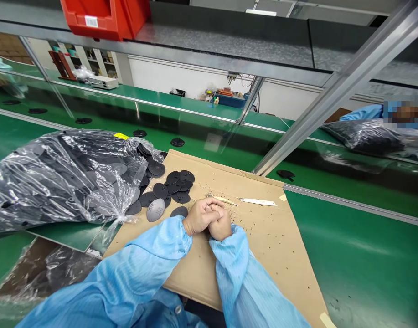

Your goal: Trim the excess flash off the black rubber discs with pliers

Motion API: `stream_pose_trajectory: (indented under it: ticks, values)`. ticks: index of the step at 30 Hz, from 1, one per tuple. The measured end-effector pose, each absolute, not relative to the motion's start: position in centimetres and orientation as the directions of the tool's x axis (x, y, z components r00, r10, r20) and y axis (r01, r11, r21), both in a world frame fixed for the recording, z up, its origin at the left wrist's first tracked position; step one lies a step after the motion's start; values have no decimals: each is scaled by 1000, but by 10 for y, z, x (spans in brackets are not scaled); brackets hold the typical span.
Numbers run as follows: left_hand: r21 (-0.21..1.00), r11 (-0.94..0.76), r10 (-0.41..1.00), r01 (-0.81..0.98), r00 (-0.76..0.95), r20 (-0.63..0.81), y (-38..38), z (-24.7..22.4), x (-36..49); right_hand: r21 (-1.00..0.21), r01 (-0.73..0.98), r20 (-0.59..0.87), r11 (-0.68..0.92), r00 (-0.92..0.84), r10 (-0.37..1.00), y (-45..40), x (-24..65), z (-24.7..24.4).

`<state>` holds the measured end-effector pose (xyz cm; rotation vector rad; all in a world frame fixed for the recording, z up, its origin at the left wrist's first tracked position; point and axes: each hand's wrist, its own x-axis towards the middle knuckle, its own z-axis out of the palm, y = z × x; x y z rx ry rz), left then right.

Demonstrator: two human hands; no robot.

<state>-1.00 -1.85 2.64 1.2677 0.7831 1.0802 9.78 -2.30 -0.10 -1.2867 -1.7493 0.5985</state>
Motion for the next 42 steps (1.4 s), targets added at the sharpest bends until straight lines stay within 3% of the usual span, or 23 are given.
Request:
stream_pose_trajectory:
  ticks: [42]
  values:
    - [982,-27,938,-188,334,89,-18,28,-11,-805,521,290,284,-72,954,-24,95,3]
